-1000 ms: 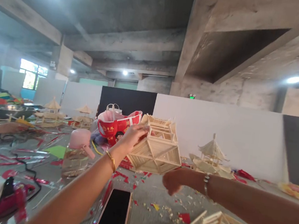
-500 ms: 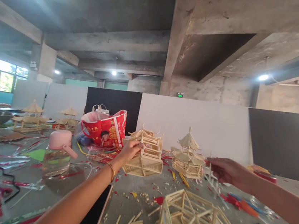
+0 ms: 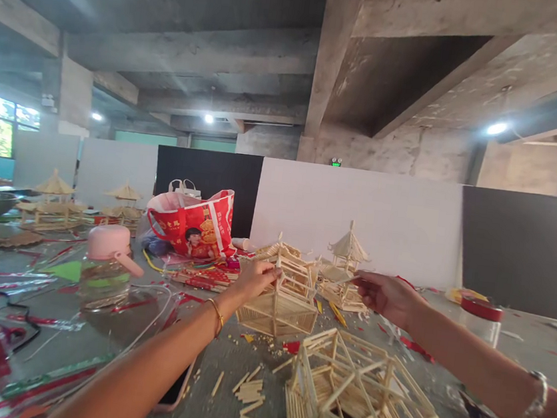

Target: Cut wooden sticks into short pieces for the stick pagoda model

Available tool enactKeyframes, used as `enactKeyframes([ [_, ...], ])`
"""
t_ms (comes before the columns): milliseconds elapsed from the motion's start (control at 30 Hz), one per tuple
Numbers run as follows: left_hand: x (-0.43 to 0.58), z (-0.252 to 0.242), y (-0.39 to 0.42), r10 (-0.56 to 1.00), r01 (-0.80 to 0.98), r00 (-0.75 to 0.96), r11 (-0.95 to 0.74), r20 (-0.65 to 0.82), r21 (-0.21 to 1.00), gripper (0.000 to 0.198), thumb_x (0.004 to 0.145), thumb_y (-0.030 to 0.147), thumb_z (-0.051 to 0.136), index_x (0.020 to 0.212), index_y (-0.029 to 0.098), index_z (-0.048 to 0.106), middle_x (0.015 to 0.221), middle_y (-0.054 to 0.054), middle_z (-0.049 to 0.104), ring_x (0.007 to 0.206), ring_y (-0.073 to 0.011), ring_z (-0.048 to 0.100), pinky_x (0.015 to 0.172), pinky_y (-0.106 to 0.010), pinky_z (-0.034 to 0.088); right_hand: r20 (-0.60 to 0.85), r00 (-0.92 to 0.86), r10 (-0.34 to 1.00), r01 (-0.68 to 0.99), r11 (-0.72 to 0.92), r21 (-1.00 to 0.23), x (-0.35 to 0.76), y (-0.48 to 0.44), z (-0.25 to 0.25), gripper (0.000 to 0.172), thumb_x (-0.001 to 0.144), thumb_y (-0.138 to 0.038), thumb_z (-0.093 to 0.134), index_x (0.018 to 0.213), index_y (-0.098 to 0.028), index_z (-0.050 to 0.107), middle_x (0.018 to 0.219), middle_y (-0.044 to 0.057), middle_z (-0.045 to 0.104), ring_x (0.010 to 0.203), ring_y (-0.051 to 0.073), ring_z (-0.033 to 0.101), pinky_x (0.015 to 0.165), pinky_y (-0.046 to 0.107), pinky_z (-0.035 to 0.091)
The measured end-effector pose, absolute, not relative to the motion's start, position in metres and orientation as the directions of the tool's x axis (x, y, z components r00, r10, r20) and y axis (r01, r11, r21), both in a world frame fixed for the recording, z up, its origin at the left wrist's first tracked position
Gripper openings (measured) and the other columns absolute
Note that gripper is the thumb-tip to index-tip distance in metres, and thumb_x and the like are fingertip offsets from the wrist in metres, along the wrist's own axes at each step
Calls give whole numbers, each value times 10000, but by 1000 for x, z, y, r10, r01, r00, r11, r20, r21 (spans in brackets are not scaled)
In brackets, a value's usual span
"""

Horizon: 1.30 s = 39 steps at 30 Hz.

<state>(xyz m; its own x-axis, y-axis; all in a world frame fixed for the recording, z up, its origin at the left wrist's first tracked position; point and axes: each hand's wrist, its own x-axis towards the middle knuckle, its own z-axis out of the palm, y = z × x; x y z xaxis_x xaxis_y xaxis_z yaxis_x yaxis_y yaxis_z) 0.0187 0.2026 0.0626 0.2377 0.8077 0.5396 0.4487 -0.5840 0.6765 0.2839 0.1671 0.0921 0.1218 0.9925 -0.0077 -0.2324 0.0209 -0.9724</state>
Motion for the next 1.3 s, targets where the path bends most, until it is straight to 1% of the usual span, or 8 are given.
enactKeyframes([
  [67,19,62,202,797,446,264,-600,544,664,379,756,452,480,608,131,617,533,2,523,562,-133,465,523,-234,319,-1,137,991,-249,34,-968,279,168,93,132,829,-67,471,720,-100,538,582,17,609,410,55,510,359,132,396],
  [233,19,62,199,778,447,293,-625,555,640,376,761,443,464,608,131,607,527,9,495,542,-120,440,518,-232,297,29,165,986,-262,72,-962,270,173,94,87,825,-57,484,787,-86,557,631,7,630,460,71,557,373,135,408],
  [400,24,60,202,778,450,314,-627,545,636,373,766,434,440,601,133,586,503,27,464,496,-101,410,507,-228,280,66,190,979,-244,112,-963,266,182,88,77,817,-60,504,782,-88,566,637,6,634,461,71,562,366,134,405],
  [633,32,61,199,771,478,337,-635,540,607,365,761,422,453,591,135,600,466,34,451,476,-98,405,492,-229,255,53,259,964,-195,106,-975,272,186,80,50,827,-80,518,819,-84,568,659,-16,608,483,51,551,388,119,410],
  [833,33,63,191,742,519,344,-661,575,543,374,766,422,447,548,141,564,434,49,372,454,-89,353,469,-231,218,51,277,959,-211,113,-971,272,182,76,53,819,-67,516,806,-86,563,663,1,622,494,72,568,378,134,410],
  [1000,32,64,189,734,510,361,-672,575,537,380,773,434,435,550,147,544,447,51,367,460,-89,352,473,-234,223,55,286,957,-245,129,-961,271,180,72,86,800,-59,519,750,-111,566,648,21,642,480,78,576,356,137,415],
  [1200,33,65,184,730,518,378,-676,569,524,386,778,438,425,533,153,516,445,51,360,463,-90,354,474,-233,219,70,295,953,-258,150,-954,272,178,70,80,796,-66,527,756,-121,570,658,19,648,475,74,575,360,130,429],
  [1300,34,64,182,728,510,375,-679,575,528,369,782,420,427,541,154,511,462,48,383,478,-91,367,477,-227,229,77,293,953,-261,158,-952,272,176,68,81,795,-63,525,762,-121,571,670,25,651,479,78,577,361,130,432],
])
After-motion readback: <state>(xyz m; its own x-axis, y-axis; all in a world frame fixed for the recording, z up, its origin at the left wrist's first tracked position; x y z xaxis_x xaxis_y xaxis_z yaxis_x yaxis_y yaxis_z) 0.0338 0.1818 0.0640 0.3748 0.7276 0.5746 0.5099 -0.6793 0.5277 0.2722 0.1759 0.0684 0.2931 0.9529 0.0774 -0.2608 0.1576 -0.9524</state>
